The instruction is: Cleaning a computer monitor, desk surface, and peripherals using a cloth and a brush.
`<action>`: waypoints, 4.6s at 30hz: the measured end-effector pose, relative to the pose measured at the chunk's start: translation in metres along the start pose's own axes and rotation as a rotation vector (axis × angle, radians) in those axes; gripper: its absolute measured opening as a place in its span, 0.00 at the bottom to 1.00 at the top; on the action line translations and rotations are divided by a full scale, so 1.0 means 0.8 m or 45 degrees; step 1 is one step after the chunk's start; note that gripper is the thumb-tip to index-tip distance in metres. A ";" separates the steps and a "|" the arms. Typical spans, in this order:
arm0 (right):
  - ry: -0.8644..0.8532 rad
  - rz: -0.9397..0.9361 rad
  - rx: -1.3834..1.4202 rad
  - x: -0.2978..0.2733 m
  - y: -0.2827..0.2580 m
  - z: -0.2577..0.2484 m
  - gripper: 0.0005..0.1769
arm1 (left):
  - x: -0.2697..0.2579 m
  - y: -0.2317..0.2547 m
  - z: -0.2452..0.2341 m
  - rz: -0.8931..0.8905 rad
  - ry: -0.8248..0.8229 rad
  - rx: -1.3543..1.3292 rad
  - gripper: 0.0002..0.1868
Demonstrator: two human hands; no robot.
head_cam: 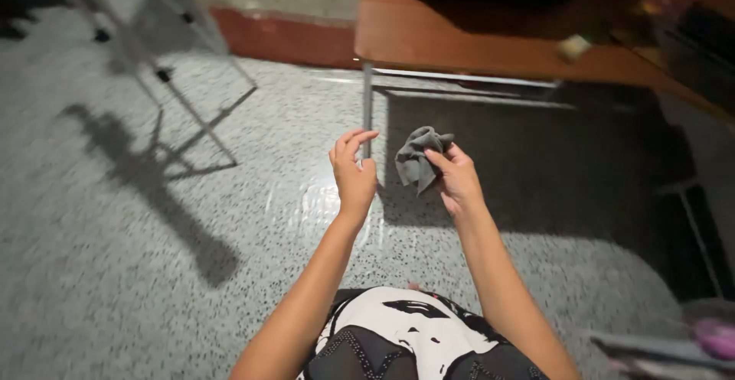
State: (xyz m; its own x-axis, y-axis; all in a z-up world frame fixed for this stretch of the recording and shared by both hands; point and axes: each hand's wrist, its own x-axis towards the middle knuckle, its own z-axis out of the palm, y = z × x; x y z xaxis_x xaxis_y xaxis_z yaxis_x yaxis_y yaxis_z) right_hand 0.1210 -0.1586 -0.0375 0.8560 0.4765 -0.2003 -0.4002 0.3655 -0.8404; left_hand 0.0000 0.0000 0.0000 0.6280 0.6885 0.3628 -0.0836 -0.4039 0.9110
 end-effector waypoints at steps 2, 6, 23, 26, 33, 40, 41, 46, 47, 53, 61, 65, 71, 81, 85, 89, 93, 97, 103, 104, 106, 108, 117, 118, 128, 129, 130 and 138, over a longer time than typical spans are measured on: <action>-0.080 0.030 -0.008 0.016 0.003 0.008 0.17 | 0.003 -0.014 -0.002 0.003 0.076 0.044 0.29; -0.199 0.103 -0.101 0.040 0.010 0.021 0.17 | 0.001 -0.011 -0.011 -0.037 0.196 0.077 0.28; -0.495 0.296 -0.177 0.072 0.050 0.071 0.15 | -0.015 -0.024 -0.039 -0.126 0.496 0.230 0.28; -0.501 0.286 -0.162 0.068 0.043 0.069 0.15 | -0.012 -0.019 -0.036 -0.151 0.477 0.177 0.28; -0.468 0.295 -0.179 0.067 0.040 0.069 0.14 | -0.012 -0.015 -0.032 -0.108 0.474 0.155 0.27; -0.574 0.343 -0.169 0.073 0.067 0.126 0.15 | -0.007 -0.022 -0.088 -0.079 0.603 0.279 0.26; -0.598 0.348 -0.122 0.075 0.074 0.136 0.15 | -0.006 -0.021 -0.101 -0.083 0.614 0.262 0.25; -0.668 0.375 -0.044 0.091 0.113 0.199 0.17 | 0.012 -0.034 -0.172 -0.109 0.673 0.269 0.23; -0.664 0.396 -0.012 0.090 0.120 0.216 0.17 | 0.015 -0.036 -0.188 -0.104 0.681 0.271 0.23; -0.732 0.406 0.028 0.089 0.173 0.322 0.16 | 0.041 -0.062 -0.293 -0.049 0.744 0.364 0.23; -0.502 0.466 -0.025 0.156 0.270 0.407 0.10 | 0.100 -0.108 -0.387 -0.014 0.845 0.367 0.21; -0.693 0.160 -0.199 0.139 0.241 0.504 0.21 | 0.151 -0.152 -0.420 -0.018 0.890 0.351 0.21; -0.728 0.178 -0.294 0.228 0.286 0.598 0.17 | 0.253 -0.190 -0.482 0.024 0.876 0.394 0.22; -0.591 0.192 -0.325 0.370 0.308 0.785 0.14 | 0.438 -0.238 -0.563 0.056 0.857 0.349 0.19; -0.666 0.125 -0.345 0.428 0.345 0.813 0.12 | 0.490 -0.264 -0.586 0.013 0.823 0.296 0.20; -0.675 0.032 -0.417 0.451 0.356 0.859 0.13 | 0.554 -0.309 -0.612 0.004 0.728 0.267 0.20; -0.509 -0.021 -0.426 0.457 0.350 0.919 0.14 | 0.618 -0.333 -0.644 0.010 0.532 0.200 0.19; -0.356 0.001 -0.318 0.476 0.349 0.973 0.14 | 0.685 -0.362 -0.684 0.159 0.334 0.184 0.19; -0.096 -0.114 -0.294 0.517 0.368 0.999 0.15 | 0.765 -0.402 -0.700 0.116 0.205 0.100 0.18; -0.075 -0.163 -0.355 0.533 0.377 0.994 0.15 | 0.778 -0.409 -0.699 0.111 0.184 0.098 0.19; -0.049 -0.221 -0.425 0.553 0.376 1.002 0.15 | 0.807 -0.420 -0.695 0.109 0.163 0.083 0.19; 0.073 -0.052 -0.443 0.562 0.359 1.028 0.14 | 0.837 -0.430 -0.694 0.205 0.202 0.067 0.18; 0.007 -0.543 -0.592 0.665 0.376 1.056 0.20 | 0.963 -0.461 -0.688 0.078 0.245 0.043 0.19; 0.024 -0.546 -0.595 0.668 0.368 1.065 0.20 | 0.978 -0.467 -0.685 0.078 0.230 0.034 0.19; 0.376 -0.946 -1.034 0.714 0.324 1.137 0.31 | 1.107 -0.454 -0.697 0.236 0.105 0.157 0.24; 0.379 -0.935 -1.036 0.711 0.320 1.147 0.30 | 1.116 -0.458 -0.699 0.278 0.086 0.118 0.26; 0.401 -0.939 -1.036 0.707 0.315 1.161 0.30 | 1.130 -0.466 -0.701 0.285 0.069 0.109 0.26; 0.555 -0.706 -1.631 0.695 0.304 1.197 0.28 | 1.209 -0.543 -0.650 0.171 -0.595 -0.042 0.24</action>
State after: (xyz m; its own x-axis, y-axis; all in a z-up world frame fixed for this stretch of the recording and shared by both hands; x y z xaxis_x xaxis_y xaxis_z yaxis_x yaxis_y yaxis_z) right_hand 0.1865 0.9609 0.1293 0.9226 0.1546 0.3535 0.3662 -0.6396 -0.6759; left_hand 0.2414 1.1546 0.0572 0.8894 0.2842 0.3580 -0.2079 -0.4460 0.8706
